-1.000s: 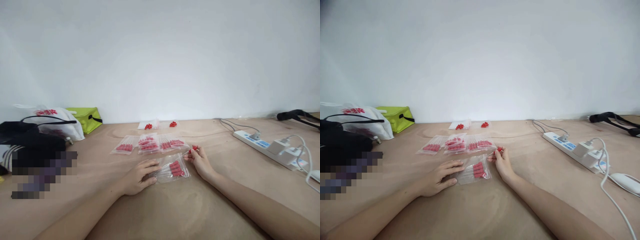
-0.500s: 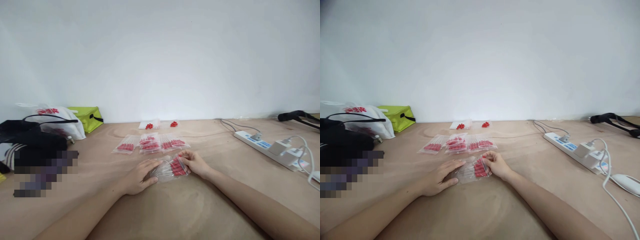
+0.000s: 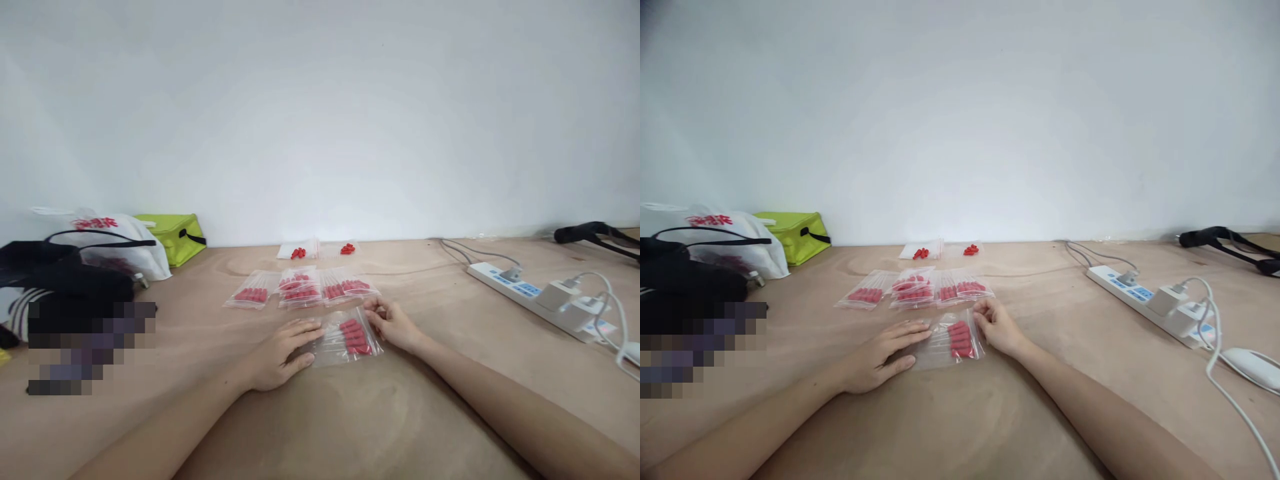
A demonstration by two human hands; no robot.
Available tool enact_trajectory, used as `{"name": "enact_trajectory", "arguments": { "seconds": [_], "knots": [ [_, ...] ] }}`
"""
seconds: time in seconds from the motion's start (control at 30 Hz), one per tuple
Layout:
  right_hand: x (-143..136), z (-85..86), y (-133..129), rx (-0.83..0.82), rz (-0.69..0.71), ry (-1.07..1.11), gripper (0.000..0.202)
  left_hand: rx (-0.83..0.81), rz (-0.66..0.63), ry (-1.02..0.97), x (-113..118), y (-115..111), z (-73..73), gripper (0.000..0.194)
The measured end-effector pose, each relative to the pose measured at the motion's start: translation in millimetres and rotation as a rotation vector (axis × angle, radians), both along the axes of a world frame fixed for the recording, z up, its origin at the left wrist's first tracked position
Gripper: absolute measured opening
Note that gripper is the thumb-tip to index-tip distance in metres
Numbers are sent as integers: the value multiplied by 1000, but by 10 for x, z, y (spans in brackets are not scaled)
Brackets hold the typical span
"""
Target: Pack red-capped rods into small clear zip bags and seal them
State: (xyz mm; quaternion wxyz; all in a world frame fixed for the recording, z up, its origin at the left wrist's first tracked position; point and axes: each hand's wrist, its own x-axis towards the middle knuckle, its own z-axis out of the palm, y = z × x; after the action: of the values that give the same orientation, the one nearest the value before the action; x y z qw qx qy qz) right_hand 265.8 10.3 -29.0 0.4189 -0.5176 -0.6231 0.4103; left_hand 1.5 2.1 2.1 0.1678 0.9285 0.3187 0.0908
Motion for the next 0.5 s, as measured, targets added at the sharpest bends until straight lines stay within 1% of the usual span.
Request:
{"name": "enact_trajectory", "arguments": {
  "seconds": [0.07, 0.13, 0.2, 0.27, 0.37, 0.43, 0.5],
  "knots": [
    [16, 55, -21, -63, -47, 29, 39, 0, -12, 0, 3, 5, 9, 41],
    [10, 93, -31, -95, -12, 10, 42, 5, -17, 1, 12, 6, 18, 41],
    [-5, 91, -24, -91, 38, -31, 38, 24, -16, 1, 24, 3, 17, 41],
    [-10, 51, -1, -42, 53, -72, 30, 73, -5, 4, 32, -4, 2, 41],
    [16, 1, 50, 104, 4, -215, 22, 228, 63, -22, 38, -2, -41, 39],
    [44, 21, 103, 268, -66, -371, 22, 376, 146, -77, 49, 34, -62, 37],
    [52, 87, 186, 458, -104, -514, 22, 513, 228, -123, 81, 114, -58, 36]
  ]
}}
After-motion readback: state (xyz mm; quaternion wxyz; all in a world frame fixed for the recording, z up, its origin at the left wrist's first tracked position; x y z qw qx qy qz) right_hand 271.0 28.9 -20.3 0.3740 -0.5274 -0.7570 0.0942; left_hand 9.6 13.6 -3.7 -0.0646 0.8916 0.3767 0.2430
